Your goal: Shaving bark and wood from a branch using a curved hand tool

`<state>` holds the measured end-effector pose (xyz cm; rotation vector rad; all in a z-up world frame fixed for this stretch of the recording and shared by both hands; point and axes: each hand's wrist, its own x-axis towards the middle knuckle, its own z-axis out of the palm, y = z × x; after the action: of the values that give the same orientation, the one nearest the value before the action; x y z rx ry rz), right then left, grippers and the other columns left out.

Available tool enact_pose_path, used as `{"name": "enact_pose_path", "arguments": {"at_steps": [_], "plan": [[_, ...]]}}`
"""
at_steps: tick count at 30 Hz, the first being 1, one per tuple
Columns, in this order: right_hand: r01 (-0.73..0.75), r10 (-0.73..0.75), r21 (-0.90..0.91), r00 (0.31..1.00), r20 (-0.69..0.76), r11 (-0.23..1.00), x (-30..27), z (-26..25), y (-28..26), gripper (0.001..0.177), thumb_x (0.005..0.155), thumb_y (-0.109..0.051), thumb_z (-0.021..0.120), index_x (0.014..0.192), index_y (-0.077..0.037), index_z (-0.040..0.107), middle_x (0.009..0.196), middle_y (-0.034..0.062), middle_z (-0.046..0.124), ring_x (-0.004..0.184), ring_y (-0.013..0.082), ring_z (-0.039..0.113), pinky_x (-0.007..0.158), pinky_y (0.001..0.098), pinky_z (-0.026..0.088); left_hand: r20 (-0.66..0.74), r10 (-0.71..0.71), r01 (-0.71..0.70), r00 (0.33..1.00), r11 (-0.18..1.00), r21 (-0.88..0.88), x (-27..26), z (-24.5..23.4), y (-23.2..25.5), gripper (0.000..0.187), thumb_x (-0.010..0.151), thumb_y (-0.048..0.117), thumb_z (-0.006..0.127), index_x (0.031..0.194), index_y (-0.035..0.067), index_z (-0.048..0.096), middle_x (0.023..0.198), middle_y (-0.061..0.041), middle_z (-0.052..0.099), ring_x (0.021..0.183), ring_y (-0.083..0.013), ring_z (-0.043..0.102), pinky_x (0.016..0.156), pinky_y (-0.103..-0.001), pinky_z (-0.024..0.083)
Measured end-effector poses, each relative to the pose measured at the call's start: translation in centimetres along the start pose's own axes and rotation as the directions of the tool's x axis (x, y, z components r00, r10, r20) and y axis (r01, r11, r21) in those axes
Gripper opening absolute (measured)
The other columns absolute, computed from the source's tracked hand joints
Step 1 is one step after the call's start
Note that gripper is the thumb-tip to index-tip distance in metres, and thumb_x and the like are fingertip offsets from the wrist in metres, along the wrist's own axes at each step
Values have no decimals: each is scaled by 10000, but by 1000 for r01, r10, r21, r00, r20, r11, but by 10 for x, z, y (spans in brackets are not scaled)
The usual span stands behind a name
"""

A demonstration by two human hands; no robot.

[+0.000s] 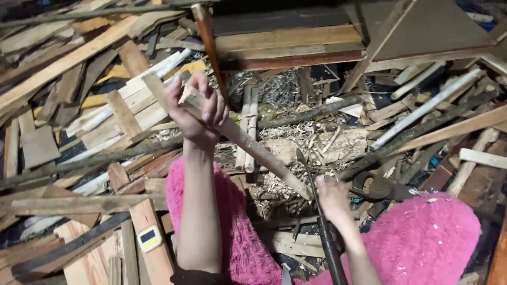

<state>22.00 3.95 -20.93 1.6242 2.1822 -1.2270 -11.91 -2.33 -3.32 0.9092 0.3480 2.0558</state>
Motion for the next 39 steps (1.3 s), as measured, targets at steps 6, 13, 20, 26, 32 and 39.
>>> {"name": "enact_pose_path", "arguments": {"at_steps": [6,13,20,26,32,39], "plan": [[596,-604,380,789,-112,708,-23,-7,-11,684,1021,-499,392,1511,-26,457,1455,295,502,1406,500,392,1183,593,253,24,-19,21,1000,996,-84,-4,7,4,533,995,609,385,1019,149,654,437,33,419,318,-105,390,370,-230,405],[659,-766,657,614,-191,365,-7,78,-14,252,1004,-92,586,1250,-57,542,708,-11,580,467,81,450,391,211,364,-67,-64,38,996,941,-337,0,15,-30,572,979,492,594,1262,-2,531,961,-117,635,866,-206,644,802,-319,583],[716,-467,472,695,-546,514,-48,27,-33,346,895,-124,700,1122,0,472,777,85,659,548,166,709,499,274,617,-176,-200,266,964,688,675,-18,57,-69,441,893,387,651,1196,68,679,1140,-100,749,1050,-198,717,969,-397,602],[693,-225,439,648,-728,572,-50,17,-26,406,878,-78,732,1098,-31,395,766,55,575,501,116,572,465,240,480,174,-374,8,911,438,899,-35,95,-90,205,805,156,823,1005,123,793,825,-54,809,492,-41,525,419,-169,391],[669,-174,312,555,-813,675,-36,27,-19,396,833,-89,753,1069,-21,442,849,75,532,712,156,534,688,290,485,373,-164,-358,913,113,927,-52,95,-127,58,880,96,742,921,81,780,818,-39,796,532,-96,676,426,-187,522],[676,-184,357,590,-786,644,-35,31,-18,385,824,-62,741,1078,-19,455,828,61,535,690,131,532,658,258,473,403,-215,-414,889,-5,910,-44,87,-125,79,917,149,703,903,84,661,802,-22,705,483,-100,527,414,-234,423]]}}
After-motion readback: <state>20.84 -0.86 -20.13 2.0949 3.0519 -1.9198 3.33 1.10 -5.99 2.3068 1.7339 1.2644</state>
